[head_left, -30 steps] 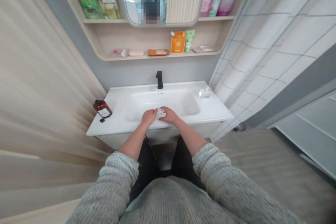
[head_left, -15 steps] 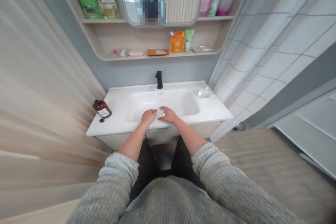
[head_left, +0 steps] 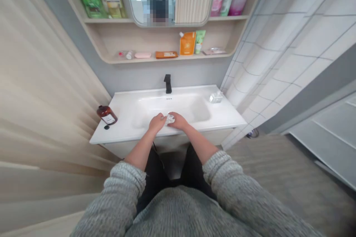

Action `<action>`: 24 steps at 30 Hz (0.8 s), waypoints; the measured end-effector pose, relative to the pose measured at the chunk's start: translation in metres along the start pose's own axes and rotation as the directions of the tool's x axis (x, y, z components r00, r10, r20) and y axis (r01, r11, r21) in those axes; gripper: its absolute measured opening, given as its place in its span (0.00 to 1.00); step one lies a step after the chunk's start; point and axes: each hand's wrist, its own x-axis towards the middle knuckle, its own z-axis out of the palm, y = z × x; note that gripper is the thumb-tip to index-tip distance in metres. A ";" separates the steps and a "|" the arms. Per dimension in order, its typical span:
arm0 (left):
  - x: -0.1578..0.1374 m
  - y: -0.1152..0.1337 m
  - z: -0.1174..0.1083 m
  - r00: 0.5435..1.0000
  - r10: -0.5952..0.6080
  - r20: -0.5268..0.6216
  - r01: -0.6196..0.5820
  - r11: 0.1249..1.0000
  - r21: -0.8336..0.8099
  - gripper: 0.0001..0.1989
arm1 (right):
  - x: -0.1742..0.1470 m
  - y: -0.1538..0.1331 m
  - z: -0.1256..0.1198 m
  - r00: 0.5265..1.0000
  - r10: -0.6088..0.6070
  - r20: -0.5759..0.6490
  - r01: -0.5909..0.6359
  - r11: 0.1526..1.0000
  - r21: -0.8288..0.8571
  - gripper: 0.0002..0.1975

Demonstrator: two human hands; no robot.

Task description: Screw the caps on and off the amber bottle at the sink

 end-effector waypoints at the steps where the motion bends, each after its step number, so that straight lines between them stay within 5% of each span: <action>1: 0.000 0.000 0.000 1.000 0.001 0.006 -0.001 1.000 -0.008 0.17 | 0.000 0.000 0.000 1.000 -0.001 0.000 0.001 1.000 0.003 0.41; 6: 0.001 -0.001 -0.001 1.000 -0.012 0.028 0.013 1.000 -0.011 0.28 | 0.000 0.000 0.000 1.000 -0.006 -0.012 0.006 1.000 0.011 0.42; 11: -0.003 -0.002 -0.002 0.998 0.058 0.010 -0.056 0.991 -0.119 0.09 | -0.001 -0.002 -0.002 1.000 0.008 -0.016 -0.008 1.000 0.019 0.40; 16: -0.004 -0.003 -0.002 0.999 0.036 0.033 -0.033 0.997 -0.074 0.06 | -0.002 -0.006 -0.005 1.000 0.004 -0.009 -0.004 1.000 0.019 0.39; 21: -0.001 0.001 -0.002 1.000 -0.003 0.023 0.003 1.000 -0.004 0.23 | -0.003 -0.009 -0.006 0.999 0.047 -0.021 -0.047 0.999 0.015 0.41; 24: -0.003 0.001 -0.003 1.000 -0.004 -0.010 0.003 0.998 -0.062 0.16 | -0.003 -0.010 -0.006 0.999 0.052 -0.014 -0.052 0.999 0.009 0.41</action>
